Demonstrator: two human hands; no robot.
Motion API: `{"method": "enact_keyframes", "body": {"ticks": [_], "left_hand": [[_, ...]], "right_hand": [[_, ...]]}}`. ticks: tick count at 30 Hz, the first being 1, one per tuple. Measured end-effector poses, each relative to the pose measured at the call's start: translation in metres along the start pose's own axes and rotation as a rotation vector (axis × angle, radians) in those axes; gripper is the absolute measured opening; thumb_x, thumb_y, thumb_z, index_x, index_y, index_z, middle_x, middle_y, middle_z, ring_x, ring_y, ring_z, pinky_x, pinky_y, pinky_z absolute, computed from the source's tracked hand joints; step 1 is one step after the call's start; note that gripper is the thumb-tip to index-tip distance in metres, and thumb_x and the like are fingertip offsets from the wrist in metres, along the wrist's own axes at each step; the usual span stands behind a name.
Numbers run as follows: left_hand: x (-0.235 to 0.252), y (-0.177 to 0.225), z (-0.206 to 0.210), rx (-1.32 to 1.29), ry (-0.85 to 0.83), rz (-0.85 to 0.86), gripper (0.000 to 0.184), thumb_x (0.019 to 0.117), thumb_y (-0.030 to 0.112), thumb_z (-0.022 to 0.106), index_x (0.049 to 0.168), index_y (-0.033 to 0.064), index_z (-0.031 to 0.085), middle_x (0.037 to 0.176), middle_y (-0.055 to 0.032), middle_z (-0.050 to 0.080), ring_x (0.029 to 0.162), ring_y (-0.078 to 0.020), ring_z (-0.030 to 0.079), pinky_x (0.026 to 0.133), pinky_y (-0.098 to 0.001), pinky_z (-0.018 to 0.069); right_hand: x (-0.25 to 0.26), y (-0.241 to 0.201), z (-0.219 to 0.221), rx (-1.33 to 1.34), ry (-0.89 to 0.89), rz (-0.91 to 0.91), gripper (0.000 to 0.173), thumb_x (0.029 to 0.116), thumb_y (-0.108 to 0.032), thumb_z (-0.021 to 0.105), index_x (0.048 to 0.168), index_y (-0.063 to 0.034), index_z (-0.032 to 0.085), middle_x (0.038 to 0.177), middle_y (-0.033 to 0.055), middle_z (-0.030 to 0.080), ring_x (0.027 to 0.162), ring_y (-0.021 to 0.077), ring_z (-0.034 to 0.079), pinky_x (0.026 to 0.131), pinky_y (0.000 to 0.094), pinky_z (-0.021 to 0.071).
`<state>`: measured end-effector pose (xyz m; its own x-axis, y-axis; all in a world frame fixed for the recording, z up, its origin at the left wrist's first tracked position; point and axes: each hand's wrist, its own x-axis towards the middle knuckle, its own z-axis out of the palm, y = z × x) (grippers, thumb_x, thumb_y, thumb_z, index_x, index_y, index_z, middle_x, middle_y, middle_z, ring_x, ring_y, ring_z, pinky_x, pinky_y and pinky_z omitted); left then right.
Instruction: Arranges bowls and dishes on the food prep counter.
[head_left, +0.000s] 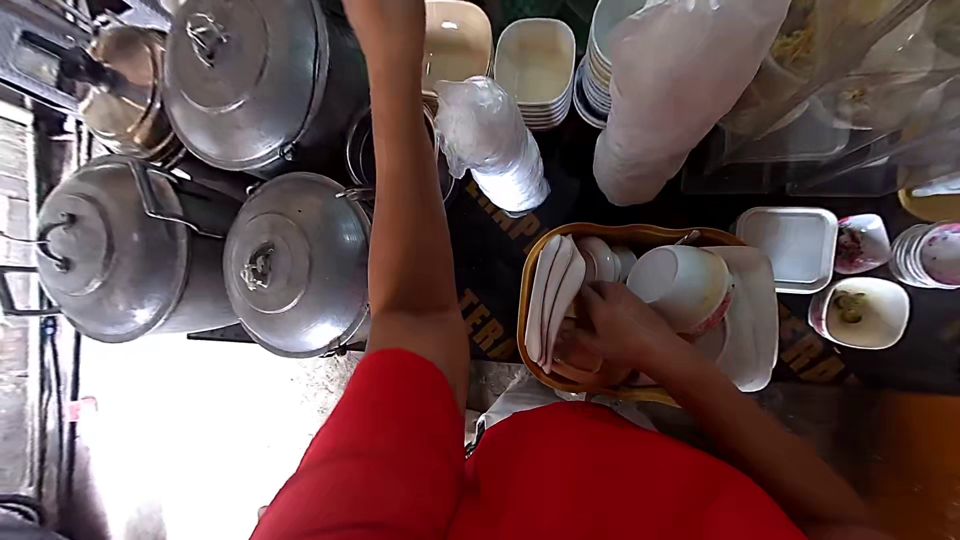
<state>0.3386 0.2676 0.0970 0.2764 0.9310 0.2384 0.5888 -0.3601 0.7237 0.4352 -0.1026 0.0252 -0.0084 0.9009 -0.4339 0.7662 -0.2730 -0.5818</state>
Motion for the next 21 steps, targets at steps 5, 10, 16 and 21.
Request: {"method": "enact_keyframes", "body": {"ticks": [5,10,16,21], "left_hand": [[-0.146,0.048,-0.033,-0.194,0.078,0.178,0.029,0.1060,0.019,0.050,0.116,-0.0053,0.063,0.094,-0.0078,0.067,0.076,-0.0112,0.063,0.069,-0.0303,0.0537],[-0.301,0.021,0.001,0.019,-0.454,0.384,0.070,0.0835,0.034,0.081,0.143,0.0061,0.058,0.155,-0.0286,0.043,0.143,-0.0451,0.042,0.113,-0.0614,0.0385],[-0.325,-0.008,-0.004,-0.056,-0.488,0.222,0.065,0.0924,0.016,0.073,0.150,-0.0016,0.047,0.159,-0.0290,0.036,0.136,-0.0358,0.053,0.102,-0.0451,0.0544],[-0.318,0.006,-0.019,-0.101,-0.418,0.231,0.057,0.0984,0.030,0.068,0.144,-0.0018,0.054,0.146,-0.0240,0.055,0.122,-0.0329,0.063,0.094,-0.0453,0.0565]], "right_hand": [[0.028,-0.011,-0.010,-0.150,-0.224,0.156,0.081,0.0891,-0.056,0.072,0.138,0.0069,0.054,0.143,0.0335,0.046,0.132,0.0523,0.044,0.101,0.0643,0.0441],[0.037,0.001,-0.020,-0.193,-0.239,0.071,0.078,0.0822,-0.045,0.082,0.130,0.0116,0.057,0.138,0.0368,0.048,0.128,0.0545,0.047,0.096,0.0692,0.0428],[0.019,0.007,-0.008,0.019,-0.171,0.064,0.102,0.0696,-0.050,0.092,0.144,-0.0010,0.041,0.115,0.0234,0.065,0.104,0.0419,0.065,0.087,0.0642,0.0519],[-0.006,0.025,-0.037,0.240,-0.124,0.003,0.094,0.0654,-0.043,0.094,0.142,-0.0106,0.050,0.110,0.0193,0.069,0.099,0.0383,0.068,0.083,0.0645,0.0529]]}}
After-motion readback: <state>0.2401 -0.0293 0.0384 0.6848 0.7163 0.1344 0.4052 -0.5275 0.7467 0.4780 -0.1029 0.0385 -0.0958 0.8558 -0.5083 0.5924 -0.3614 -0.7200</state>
